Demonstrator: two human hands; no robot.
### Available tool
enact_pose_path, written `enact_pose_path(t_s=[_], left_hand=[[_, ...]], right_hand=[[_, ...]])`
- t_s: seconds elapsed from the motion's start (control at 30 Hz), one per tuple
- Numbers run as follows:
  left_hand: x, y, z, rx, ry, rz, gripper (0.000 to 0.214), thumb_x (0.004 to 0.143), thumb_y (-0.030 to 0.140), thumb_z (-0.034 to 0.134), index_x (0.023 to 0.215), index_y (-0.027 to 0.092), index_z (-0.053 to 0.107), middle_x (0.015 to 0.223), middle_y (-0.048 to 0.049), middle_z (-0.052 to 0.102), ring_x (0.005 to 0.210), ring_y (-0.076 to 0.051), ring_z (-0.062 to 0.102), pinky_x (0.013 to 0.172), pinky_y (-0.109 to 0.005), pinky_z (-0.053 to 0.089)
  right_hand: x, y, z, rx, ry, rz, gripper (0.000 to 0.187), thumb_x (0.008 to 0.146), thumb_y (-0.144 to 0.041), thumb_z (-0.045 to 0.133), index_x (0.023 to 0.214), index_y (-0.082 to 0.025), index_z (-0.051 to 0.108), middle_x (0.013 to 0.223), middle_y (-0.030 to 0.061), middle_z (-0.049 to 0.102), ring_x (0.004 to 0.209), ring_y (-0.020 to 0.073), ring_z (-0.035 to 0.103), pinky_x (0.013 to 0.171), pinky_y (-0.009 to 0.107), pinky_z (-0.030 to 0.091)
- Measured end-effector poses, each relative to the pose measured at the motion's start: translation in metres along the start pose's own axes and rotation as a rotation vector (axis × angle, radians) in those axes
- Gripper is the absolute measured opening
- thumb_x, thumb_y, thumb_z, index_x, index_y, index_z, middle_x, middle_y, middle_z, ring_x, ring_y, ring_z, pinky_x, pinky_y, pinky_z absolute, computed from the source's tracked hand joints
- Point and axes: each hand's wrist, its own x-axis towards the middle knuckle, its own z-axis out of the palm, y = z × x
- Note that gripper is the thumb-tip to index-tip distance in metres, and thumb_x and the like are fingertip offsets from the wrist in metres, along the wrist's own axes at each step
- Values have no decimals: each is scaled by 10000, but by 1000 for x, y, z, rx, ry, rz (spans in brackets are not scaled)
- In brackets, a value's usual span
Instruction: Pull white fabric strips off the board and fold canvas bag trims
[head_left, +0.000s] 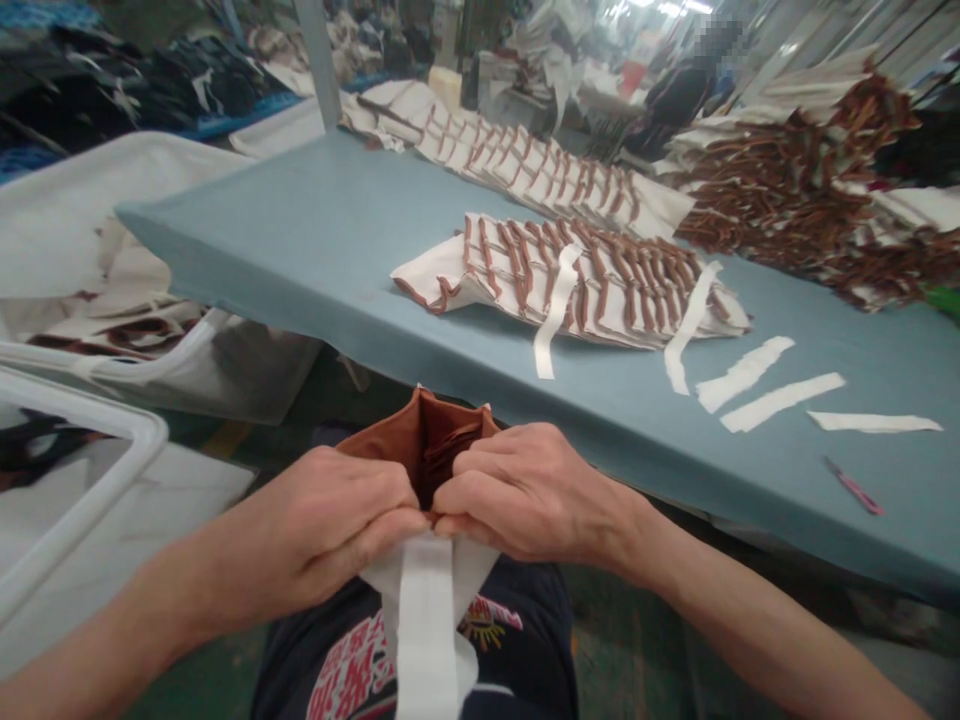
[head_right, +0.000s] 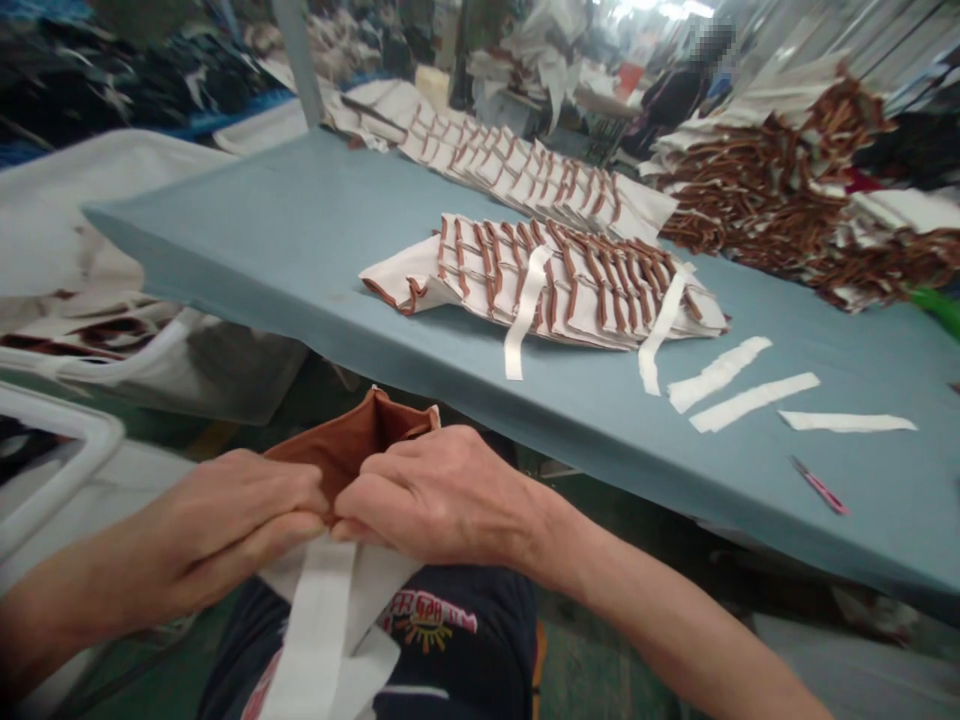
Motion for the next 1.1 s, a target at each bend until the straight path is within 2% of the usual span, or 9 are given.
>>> enact_pose_path(t_s=[0.1, 0.17, 0.33, 0.53, 0.63, 0.7, 0.83, 0.97, 1.1], left_hand=[[-9, -3, 6, 155, 91, 121, 337, 1139, 200, 537, 808, 250, 576, 649, 63, 593, 531, -131, 509, 531, -305, 352], [-16, -5, 6, 209, 96, 162, 312, 1161, 214, 522, 859, 249, 590, 662, 63, 601, 538, -132, 537, 540, -297, 379], [-23, -9, 2, 168, 55, 137, 234, 1210, 274, 466, 1075, 229, 652, 760, 52, 674, 624, -122, 641, 612, -266, 431], [-5, 5, -14, 68, -94, -56, 359, 1146, 223, 548, 787, 230, 562, 690, 87, 612, 578, -74, 571, 569, -222, 384], [-1, 14, -15, 143, -147, -55, 377, 1116, 218, 508, 739, 227, 524, 644, 89, 563, 534, -71, 536, 539, -239, 364], [-3, 17, -9, 252, -106, -38, 365, 1067, 185, 497, 705, 231, 497, 604, 86, 528, 500, -77, 489, 516, -274, 331], [-13, 18, 8, 297, 16, -21, 328, 963, 113, 476, 667, 248, 432, 533, 94, 480, 443, -79, 404, 469, -296, 276], [-24, 28, 15, 118, -45, -78, 325, 1019, 123, 522, 720, 242, 485, 591, 90, 571, 485, -76, 502, 491, -262, 336], [-45, 37, 16, 82, -33, -198, 351, 1035, 186, 582, 694, 254, 539, 568, 58, 572, 521, -135, 541, 563, -299, 415]], right_hand=[[-3, -3, 4, 54, -15, 28, 408, 1228, -271, 405, 944, -181, 685, 718, -24, 658, 627, 132, 544, 613, 291, 410], [-2, -5, 5, 61, -59, 36, 371, 1211, -210, 416, 973, -164, 696, 758, -13, 682, 670, 138, 578, 637, 298, 429], [6, -11, -1, -37, -108, 2, 351, 1181, -123, 452, 929, -151, 694, 772, -12, 675, 687, 146, 576, 630, 314, 416], [15, -21, -18, -117, -233, 31, 285, 1153, -86, 514, 917, -170, 650, 797, 5, 673, 720, 164, 584, 613, 340, 376], [17, -19, -23, 10, -345, 120, 174, 1126, -126, 574, 988, -161, 674, 875, 29, 732, 797, 181, 630, 680, 340, 424], [16, -16, -22, 135, -364, 163, 152, 1121, -164, 580, 1015, -159, 688, 904, 38, 748, 824, 185, 645, 731, 335, 455], [8, -15, -12, 320, -220, 185, 260, 1170, -227, 496, 1004, -173, 689, 892, 40, 741, 841, 181, 643, 802, 317, 482], [-1, -15, 1, 420, -92, 138, 310, 1200, -336, 518, 982, -194, 686, 857, 13, 735, 799, 172, 624, 811, 325, 473], [-12, 4, 16, 525, -31, 174, 368, 1130, -526, 675, 947, -207, 696, 870, 5, 759, 863, 173, 671, 943, 341, 497]])
